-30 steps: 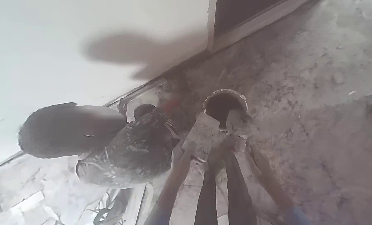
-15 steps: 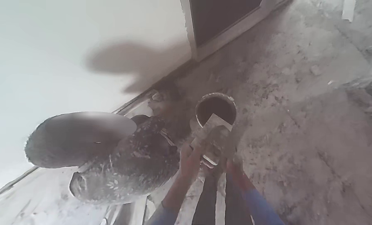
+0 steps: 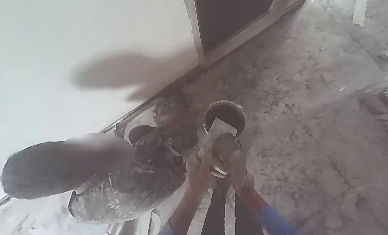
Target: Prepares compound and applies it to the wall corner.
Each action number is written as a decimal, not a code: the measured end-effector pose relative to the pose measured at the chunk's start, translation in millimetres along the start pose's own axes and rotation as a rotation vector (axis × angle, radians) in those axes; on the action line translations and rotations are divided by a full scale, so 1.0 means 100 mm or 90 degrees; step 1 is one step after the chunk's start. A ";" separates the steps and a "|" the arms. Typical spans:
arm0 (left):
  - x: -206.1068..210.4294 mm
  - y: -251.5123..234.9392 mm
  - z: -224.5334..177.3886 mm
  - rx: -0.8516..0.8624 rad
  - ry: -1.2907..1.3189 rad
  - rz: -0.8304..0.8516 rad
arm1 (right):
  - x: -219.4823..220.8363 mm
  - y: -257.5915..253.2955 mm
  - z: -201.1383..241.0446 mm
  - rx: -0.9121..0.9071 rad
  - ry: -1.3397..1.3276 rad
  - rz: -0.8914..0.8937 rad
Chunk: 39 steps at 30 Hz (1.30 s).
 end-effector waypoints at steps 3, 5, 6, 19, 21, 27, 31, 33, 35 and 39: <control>-0.13 -0.04 -0.05 0.028 -0.069 -0.014 | -0.14 0.17 -0.03 0.040 0.092 0.139; -0.25 -0.05 -0.15 0.054 -0.190 -0.009 | -0.37 0.17 -0.07 0.097 0.160 0.220; -0.34 -0.05 -0.17 0.069 -0.218 0.001 | -0.47 0.07 -0.14 0.087 0.217 0.152; -1.26 0.48 0.17 -0.092 -0.240 -0.114 | -0.16 -2.62 0.15 0.020 0.601 0.307; -1.53 0.59 0.44 -0.083 -0.200 -0.130 | 0.07 -2.84 0.10 0.122 0.552 0.322; -1.67 0.76 1.00 -0.123 -0.033 -0.192 | 0.62 -2.91 -0.02 0.062 0.595 0.419; -1.67 0.74 1.20 -0.108 0.020 -0.234 | 0.67 -3.07 -0.24 -0.081 0.621 0.550; -1.65 0.71 1.22 -0.120 0.038 -0.264 | 0.68 -3.08 -0.31 -0.074 0.522 0.556; -1.59 0.69 1.18 -0.132 0.037 -0.273 | 0.67 -3.04 -0.32 -0.036 0.446 0.541; -1.52 0.63 1.04 -0.114 0.024 -0.241 | 0.62 -2.86 -0.30 0.028 0.292 0.456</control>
Point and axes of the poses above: each hand's wrist, its own y-axis away from the middle knuckle, its own x-axis out of the palm, z = x × y, the point moved 9 cm from there along -y, towards the middle knuckle, and after that the axes turned 11 degrees about y, right-handed, at the moved point
